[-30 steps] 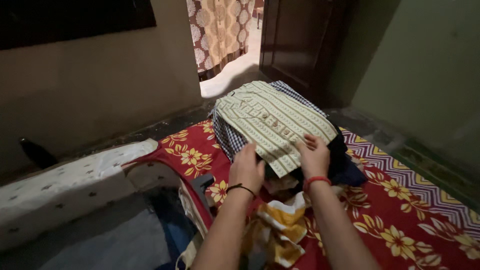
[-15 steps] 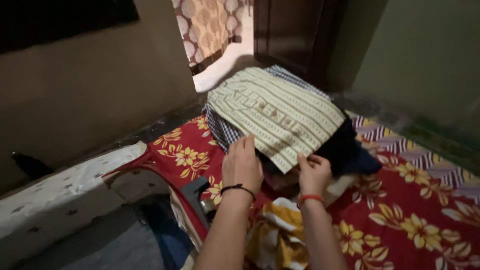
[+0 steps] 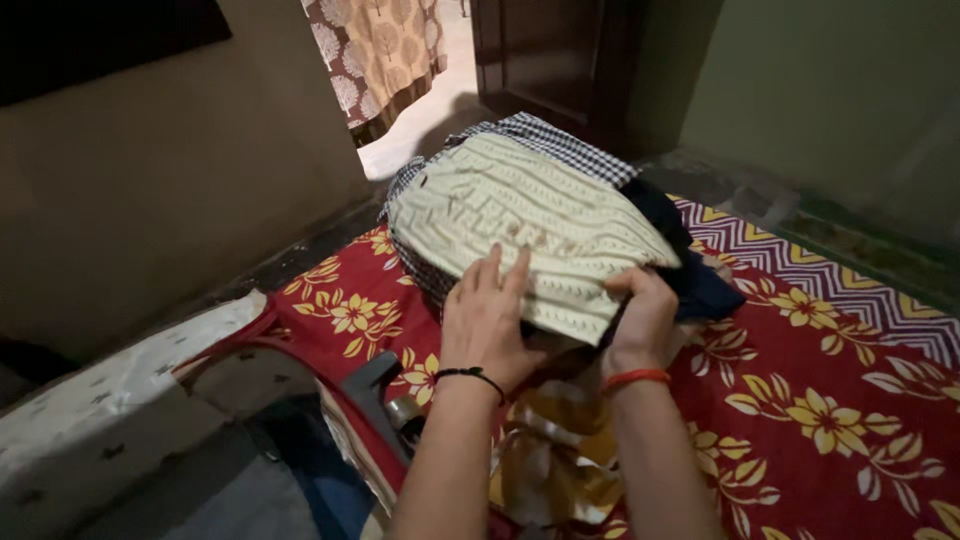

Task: The person places items of clothing, including shirts and trousers, into a suitcase on a bed.

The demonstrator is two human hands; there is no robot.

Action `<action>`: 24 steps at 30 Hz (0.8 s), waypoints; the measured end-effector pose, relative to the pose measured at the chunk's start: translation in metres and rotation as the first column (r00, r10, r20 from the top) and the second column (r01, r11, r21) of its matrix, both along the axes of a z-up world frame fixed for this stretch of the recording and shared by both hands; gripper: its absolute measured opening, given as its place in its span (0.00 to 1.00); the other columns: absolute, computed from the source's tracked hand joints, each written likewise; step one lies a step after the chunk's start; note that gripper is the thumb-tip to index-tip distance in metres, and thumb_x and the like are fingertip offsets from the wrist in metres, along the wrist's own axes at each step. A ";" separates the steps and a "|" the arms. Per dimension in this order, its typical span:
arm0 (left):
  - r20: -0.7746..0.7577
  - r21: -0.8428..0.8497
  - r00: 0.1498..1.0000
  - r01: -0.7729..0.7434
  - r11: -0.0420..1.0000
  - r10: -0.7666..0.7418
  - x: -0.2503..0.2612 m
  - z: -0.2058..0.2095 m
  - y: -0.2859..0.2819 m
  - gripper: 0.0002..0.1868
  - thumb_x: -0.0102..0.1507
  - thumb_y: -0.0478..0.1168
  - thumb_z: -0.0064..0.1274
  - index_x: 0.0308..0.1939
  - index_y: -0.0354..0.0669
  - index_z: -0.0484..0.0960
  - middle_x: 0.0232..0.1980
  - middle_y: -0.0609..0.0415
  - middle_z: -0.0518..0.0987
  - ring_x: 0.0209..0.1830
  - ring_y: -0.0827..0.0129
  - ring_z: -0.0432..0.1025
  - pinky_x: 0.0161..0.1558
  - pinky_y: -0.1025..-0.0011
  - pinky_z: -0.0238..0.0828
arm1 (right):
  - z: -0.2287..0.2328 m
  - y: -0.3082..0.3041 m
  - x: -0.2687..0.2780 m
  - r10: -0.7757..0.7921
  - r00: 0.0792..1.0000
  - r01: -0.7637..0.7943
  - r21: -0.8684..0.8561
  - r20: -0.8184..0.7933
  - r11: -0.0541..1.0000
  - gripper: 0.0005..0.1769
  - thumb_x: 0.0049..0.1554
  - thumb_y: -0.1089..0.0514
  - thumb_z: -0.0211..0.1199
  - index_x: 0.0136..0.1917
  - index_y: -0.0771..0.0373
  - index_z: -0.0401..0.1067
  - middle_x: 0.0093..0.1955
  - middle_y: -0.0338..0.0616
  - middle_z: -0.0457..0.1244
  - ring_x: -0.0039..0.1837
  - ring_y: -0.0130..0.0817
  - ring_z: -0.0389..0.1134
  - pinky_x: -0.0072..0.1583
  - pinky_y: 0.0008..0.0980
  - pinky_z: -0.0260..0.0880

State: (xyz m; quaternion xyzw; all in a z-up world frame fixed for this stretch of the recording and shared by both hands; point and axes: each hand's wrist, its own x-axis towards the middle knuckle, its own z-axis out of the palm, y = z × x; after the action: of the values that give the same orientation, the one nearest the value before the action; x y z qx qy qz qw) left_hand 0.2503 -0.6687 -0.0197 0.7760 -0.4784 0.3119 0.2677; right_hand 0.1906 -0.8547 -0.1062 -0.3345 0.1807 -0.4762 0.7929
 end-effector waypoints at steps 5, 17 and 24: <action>-0.090 -0.054 0.982 0.163 0.985 -0.168 -0.007 -0.006 -0.007 0.23 0.57 0.34 0.53 0.57 0.50 0.81 0.53 0.45 0.81 0.56 0.49 0.75 0.54 0.55 0.73 | 0.019 0.022 -0.013 0.107 0.994 -0.112 0.216 0.034 0.970 0.09 0.50 0.59 0.58 0.45 0.62 0.74 0.45 0.41 0.69 0.48 0.36 0.70 0.54 0.34 0.73; -0.339 -0.135 0.900 0.242 0.961 -0.275 -0.021 0.014 0.005 0.15 0.57 0.48 0.43 0.35 0.45 0.83 0.32 0.39 0.80 0.34 0.43 0.76 0.39 0.50 0.73 | 0.031 0.006 -0.032 0.581 0.814 -0.552 0.292 -0.016 0.781 0.21 0.59 0.62 0.56 0.65 0.70 0.70 0.58 0.51 0.69 0.57 0.41 0.72 0.59 0.42 0.75; -0.534 -0.562 0.824 -0.179 0.807 -0.189 -0.013 0.011 0.005 0.25 0.66 0.54 0.33 0.37 0.42 0.83 0.32 0.47 0.83 0.32 0.55 0.80 0.36 0.59 0.73 | 0.094 0.014 -0.073 0.403 0.904 -0.371 0.209 -0.144 0.905 0.19 0.57 0.64 0.55 0.62 0.71 0.68 0.55 0.54 0.71 0.58 0.42 0.74 0.61 0.40 0.77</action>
State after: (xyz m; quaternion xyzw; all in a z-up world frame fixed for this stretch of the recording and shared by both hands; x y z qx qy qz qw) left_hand 0.2375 -0.6637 -0.0091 0.7090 -0.2580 0.1992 0.6253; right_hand 0.1176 -0.8406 -0.0125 -0.3347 0.2244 -0.2577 0.8782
